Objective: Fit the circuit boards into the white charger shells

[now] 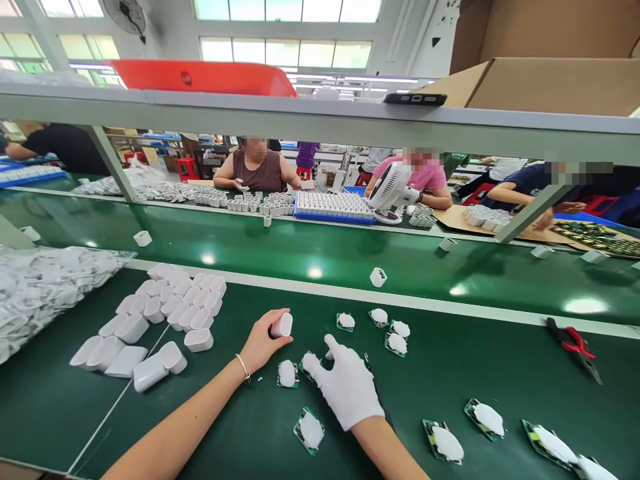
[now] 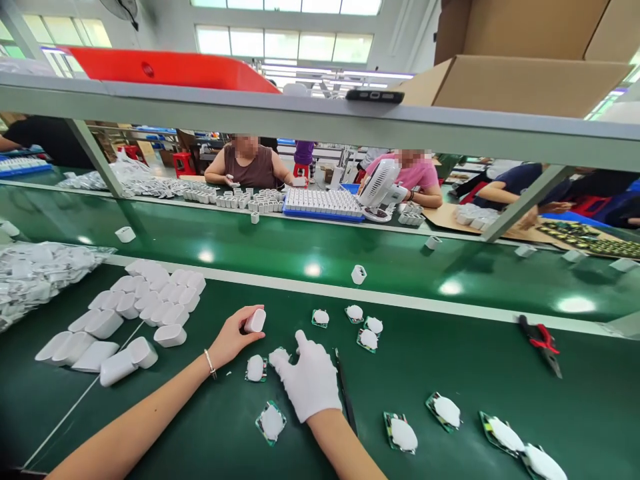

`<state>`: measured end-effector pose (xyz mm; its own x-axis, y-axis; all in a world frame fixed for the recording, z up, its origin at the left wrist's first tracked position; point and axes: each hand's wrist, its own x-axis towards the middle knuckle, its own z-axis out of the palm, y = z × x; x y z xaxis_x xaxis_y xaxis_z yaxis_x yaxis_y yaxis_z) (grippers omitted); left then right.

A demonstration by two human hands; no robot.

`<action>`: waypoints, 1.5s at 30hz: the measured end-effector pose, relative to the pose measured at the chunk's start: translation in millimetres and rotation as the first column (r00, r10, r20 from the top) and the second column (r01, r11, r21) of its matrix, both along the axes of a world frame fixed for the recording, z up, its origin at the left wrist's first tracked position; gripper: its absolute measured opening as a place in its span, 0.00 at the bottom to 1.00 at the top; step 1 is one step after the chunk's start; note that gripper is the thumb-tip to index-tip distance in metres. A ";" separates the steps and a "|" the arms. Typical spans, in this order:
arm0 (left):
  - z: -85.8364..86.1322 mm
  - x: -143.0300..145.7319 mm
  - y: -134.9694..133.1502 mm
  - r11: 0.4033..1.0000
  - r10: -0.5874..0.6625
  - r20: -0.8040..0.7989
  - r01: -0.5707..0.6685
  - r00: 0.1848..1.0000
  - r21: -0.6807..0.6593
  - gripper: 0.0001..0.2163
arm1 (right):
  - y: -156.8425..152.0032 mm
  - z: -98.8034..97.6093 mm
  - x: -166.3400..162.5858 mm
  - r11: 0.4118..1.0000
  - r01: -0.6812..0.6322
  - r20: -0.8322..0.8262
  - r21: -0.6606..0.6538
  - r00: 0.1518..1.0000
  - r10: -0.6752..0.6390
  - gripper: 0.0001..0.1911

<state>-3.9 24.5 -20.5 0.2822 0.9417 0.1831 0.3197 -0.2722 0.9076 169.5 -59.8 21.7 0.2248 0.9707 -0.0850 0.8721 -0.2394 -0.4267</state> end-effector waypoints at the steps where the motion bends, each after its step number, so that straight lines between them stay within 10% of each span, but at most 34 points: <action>1: 0.0 0.5 0.0 1.000 -0.008 0.004 0.008 1.000 0.000 0.23 | -1.4 -5.2 -0.7 1.000 0.012 -0.019 0.003 1.000 -0.012 0.30; 10: -1.9 3.1 -2.9 0.995 -0.092 0.083 0.096 0.992 -0.036 0.24 | 7.4 -37.3 4.0 0.943 -0.181 -0.049 0.280 0.978 0.202 0.28; 17: 2.3 3.2 -5.9 0.987 -0.130 0.141 0.141 0.982 -0.074 0.29 | 21.0 -35.9 6.8 0.938 0.013 -0.188 0.345 0.981 0.055 0.19; 27: 10.8 3.7 -16.3 0.932 -0.190 -0.040 0.193 0.981 0.307 0.22 | 2.2 -28.5 6.4 0.576 -0.124 -0.196 0.808 0.866 0.461 0.18; 45: 13.4 2.3 -15.2 0.899 -0.192 -0.152 0.236 0.970 0.368 0.20 | -3.8 -48.5 3.7 0.746 -0.042 -0.520 0.665 0.691 0.503 0.24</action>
<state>-1.6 9.3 -7.1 0.5079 0.7209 0.4716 0.3060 -0.6627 0.6835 173.2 -63.6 -26.8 0.0528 0.8743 0.4826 0.3043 0.4462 -0.8416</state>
